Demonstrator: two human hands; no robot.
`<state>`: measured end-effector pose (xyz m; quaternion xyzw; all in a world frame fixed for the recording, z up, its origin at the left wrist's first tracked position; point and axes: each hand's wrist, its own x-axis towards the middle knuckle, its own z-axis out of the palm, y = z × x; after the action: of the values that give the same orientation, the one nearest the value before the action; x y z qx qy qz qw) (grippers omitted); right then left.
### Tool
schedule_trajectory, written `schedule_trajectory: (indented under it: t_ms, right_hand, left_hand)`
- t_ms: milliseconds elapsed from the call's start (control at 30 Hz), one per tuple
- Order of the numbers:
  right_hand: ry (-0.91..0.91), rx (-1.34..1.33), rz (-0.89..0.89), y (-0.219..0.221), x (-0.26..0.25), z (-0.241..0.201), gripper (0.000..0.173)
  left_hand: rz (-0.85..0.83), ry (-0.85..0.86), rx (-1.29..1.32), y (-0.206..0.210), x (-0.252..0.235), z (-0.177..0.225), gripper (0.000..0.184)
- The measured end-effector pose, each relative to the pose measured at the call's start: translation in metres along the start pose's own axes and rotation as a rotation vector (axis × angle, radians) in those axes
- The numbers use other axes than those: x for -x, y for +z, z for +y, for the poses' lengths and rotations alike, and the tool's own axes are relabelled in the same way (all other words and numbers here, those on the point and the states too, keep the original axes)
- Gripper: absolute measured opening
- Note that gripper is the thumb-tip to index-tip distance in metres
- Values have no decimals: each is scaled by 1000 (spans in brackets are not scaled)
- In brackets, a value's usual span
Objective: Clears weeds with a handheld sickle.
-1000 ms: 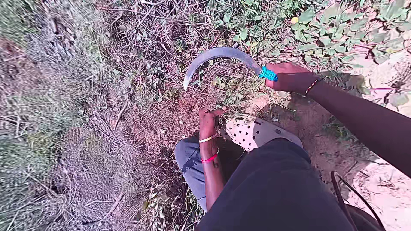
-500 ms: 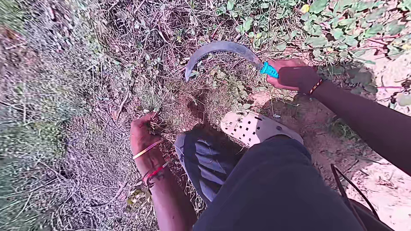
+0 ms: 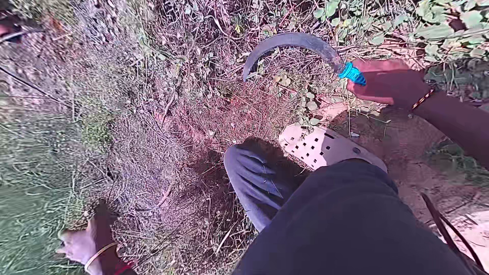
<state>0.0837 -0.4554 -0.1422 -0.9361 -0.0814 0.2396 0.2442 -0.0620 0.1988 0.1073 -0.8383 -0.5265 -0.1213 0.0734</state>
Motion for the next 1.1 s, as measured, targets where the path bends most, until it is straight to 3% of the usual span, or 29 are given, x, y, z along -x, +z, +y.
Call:
schedule_trajectory:
  t_ms: [33, 67, 100, 300, 467, 567, 700, 833, 933, 1100]
  right_hand:
    - [10, 5, -7, -1, -1, 0, 31]
    - [7, 12, 0, 0, -2, 1, 31]
    - [4, 12, 2, 1, -2, 2, 31]
    - [-16, -9, 35, 2, -1, 3, 33]
    - [-56, -26, 64, 3, -2, 9, 33]
    - [-116, -37, 105, 2, -3, 13, 31]
    - [-76, -12, 52, 0, -5, 10, 30]
    - [-10, -21, -20, -4, -8, 12, 34]
    - [-6, -36, 46, -1, -8, 16, 36]
    - [68, 3, 48, 1, -11, 10, 37]
  left_hand:
    - [-44, 54, -117, 7, 8, 1, 105]
    - [-56, 109, -169, 17, 23, 12, 119]
    - [-77, 163, -199, 27, 42, 31, 121]
    - [-680, 490, -257, 65, 195, 184, 60]
    - [-870, 876, 41, 103, 305, 224, 50]
    - [-1086, 832, 282, 143, 324, 221, 46]
    - [-1039, 824, 227, 156, 331, 223, 49]
    - [-1010, 883, 78, 152, 333, 238, 51]
    - [-1104, 824, -46, 130, 336, 250, 41]
    - [-1135, 706, 157, 126, 333, 242, 27]
